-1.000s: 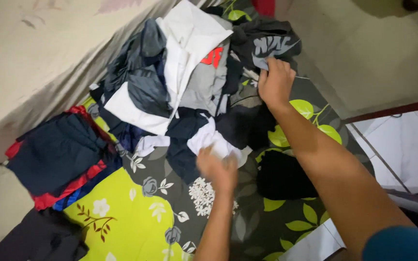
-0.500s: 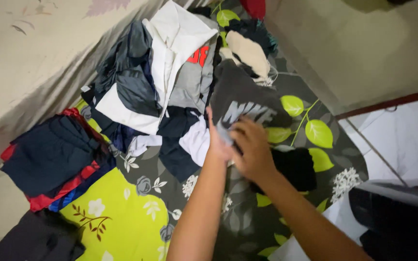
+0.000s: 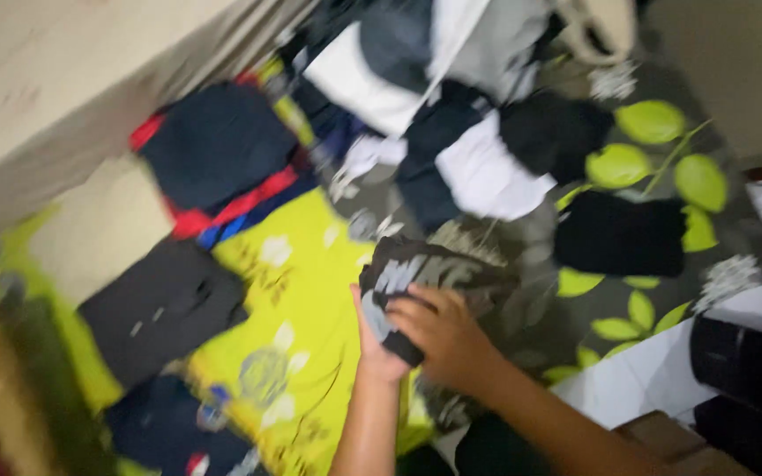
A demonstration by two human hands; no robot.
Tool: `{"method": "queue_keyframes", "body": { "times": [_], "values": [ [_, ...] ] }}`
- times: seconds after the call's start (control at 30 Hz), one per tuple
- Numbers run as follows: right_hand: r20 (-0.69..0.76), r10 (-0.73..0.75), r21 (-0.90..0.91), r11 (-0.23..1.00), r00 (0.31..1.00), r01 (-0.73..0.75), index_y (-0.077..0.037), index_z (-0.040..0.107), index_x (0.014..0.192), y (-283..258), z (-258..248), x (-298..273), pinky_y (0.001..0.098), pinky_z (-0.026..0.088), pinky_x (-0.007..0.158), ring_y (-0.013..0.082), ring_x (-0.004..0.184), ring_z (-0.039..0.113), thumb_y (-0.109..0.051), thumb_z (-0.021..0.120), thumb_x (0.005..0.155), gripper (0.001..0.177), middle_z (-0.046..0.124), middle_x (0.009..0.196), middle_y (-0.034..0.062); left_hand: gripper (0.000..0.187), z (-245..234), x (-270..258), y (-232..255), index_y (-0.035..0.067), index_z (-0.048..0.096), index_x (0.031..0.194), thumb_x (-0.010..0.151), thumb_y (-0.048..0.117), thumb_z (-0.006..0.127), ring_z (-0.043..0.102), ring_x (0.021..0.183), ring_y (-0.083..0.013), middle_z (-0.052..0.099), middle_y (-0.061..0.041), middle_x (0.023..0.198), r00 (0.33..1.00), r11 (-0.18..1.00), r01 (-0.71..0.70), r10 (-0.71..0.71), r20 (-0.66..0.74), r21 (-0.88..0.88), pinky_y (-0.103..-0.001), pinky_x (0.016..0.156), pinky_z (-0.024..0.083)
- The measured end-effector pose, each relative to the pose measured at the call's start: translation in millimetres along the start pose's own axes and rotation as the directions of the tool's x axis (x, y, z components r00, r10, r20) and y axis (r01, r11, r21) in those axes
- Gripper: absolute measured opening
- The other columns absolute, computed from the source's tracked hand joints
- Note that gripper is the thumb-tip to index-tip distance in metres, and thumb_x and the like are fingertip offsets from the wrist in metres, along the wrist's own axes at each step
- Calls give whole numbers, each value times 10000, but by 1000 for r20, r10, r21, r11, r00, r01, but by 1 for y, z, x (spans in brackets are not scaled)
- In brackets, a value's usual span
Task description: Folding various items of laundry including shirts and pants on a bed.
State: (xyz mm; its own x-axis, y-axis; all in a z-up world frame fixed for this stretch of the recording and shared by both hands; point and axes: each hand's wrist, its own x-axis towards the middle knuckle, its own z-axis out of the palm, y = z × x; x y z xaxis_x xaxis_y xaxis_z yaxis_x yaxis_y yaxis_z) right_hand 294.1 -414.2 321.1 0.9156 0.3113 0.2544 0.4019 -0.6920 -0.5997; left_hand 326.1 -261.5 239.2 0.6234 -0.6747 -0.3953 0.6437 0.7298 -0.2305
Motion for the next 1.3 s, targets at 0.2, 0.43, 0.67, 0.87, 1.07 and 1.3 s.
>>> {"method": "queue_keyframes", "body": {
  "times": [0.2,0.43,0.67,0.87,1.07,1.3],
  "values": [
    [-56,40,16,999,998,-40,-61,645,1144,-39,97,-34,541,375,1050,395,1253,505,-214,715,639,533,618,1267,108,875,-43,-119,34,81,569,1351,869,794,411,652,1091,-284,650,-138,1248,959,930,2,102,-263,369,-468,973,524],
    [66,512,344,794,856,-501,-27,660,1179,-116,81,-33,407,538,914,396,1096,688,-71,672,835,346,703,1144,189,707,-55,-198,54,-50,524,1353,880,414,771,503,1162,-387,534,-269,1259,598,-227,58,788,148,972,-460,1011,391],
    [124,95,169,979,988,-116,-33,683,1240,-162,14,1,371,531,931,339,1092,685,-3,659,802,440,719,1159,193,755,112,-224,48,22,547,1396,701,87,832,630,1200,-327,665,-194,1284,826,-541,-459,30,562,704,-397,1042,493],
    [248,280,370,857,927,-358,-43,615,1169,-218,-67,9,360,517,852,192,951,659,-202,854,747,510,709,1023,137,306,137,-220,76,23,708,1139,838,-25,681,700,958,-176,753,-96,1007,896,-419,-416,-35,443,807,-312,876,563],
    [101,336,72,936,936,-344,-17,684,1109,-138,-25,18,406,527,814,324,908,688,-248,766,936,301,689,985,191,378,172,-215,145,15,734,1097,754,-87,613,715,993,-161,779,-65,1032,812,-599,-429,72,579,676,-293,924,542],
    [-196,20,-5,1000,980,-22,-101,732,1184,-173,-52,101,449,520,820,380,979,649,-84,723,943,243,662,1009,164,365,215,-226,195,38,771,1084,787,-83,599,725,970,-172,797,-74,1024,730,-615,-341,303,612,711,-302,907,552]
  ]
}}
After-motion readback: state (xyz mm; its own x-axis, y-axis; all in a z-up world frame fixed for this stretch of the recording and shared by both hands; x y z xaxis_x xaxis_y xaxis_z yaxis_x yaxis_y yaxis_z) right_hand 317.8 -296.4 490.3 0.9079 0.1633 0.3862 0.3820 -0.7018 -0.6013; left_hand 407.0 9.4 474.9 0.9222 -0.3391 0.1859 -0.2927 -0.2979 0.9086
